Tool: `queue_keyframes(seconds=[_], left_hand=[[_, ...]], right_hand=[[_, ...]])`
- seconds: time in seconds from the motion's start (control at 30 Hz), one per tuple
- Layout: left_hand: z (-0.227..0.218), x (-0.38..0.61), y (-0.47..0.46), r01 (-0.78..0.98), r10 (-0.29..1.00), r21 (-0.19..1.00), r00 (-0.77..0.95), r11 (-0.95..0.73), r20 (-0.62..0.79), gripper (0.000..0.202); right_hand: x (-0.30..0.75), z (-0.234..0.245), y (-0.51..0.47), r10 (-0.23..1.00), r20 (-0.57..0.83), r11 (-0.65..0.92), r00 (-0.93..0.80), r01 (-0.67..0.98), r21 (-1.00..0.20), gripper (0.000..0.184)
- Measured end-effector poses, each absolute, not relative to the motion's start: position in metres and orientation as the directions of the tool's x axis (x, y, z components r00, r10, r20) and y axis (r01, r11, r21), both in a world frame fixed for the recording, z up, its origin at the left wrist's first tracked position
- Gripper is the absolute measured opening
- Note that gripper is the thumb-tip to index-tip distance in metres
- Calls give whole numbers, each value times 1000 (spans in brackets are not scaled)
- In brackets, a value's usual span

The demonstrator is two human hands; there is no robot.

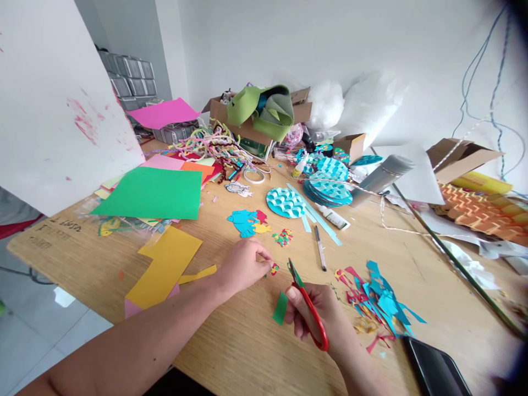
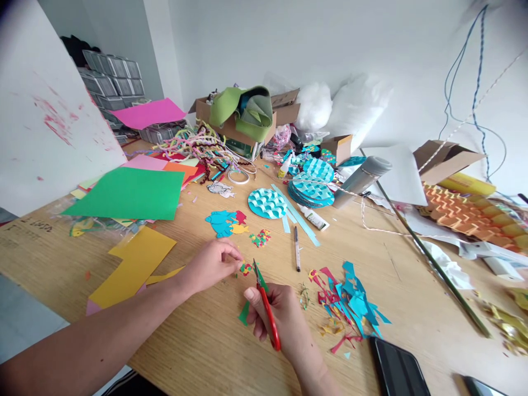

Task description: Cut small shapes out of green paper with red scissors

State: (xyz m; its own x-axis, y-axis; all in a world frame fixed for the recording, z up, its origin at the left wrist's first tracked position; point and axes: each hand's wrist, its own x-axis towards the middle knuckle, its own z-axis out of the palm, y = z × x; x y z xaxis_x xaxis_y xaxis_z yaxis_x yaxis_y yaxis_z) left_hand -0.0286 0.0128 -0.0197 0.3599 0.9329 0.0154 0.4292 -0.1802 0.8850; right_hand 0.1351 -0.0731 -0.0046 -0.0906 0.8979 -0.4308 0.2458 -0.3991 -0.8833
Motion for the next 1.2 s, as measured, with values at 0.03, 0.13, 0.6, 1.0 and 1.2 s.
queue_keyframes(seconds=[0.03, 0.13, 0.6, 1.0, 1.2], left_hand=[[-18, -28, 12, 405, 931, 893, 363, -195, 39, 18], [-9, -27, 8, 197, 879, 965, 472, -170, 59, 40], [-1, -26, 5, -80, 768, 944, 605, 322, -211, 16], [-1, -29, 8, -146, 655, 826, 689, 544, -310, 28], [-1, -33, 10, -35, 555, 790, 731, 612, -397, 23]], right_hand=[[135, -5, -73, 896, -432, -399, -103, 243, -884, 56], [137, -8, -75, 882, -431, -399, -189, 186, -898, 59], [141, -11, -79, 850, -372, -386, -374, 40, -922, 56], [142, -9, -78, 833, -343, -338, -435, 92, -937, 57], [142, -6, -77, 800, -391, -351, -456, 173, -920, 55]])
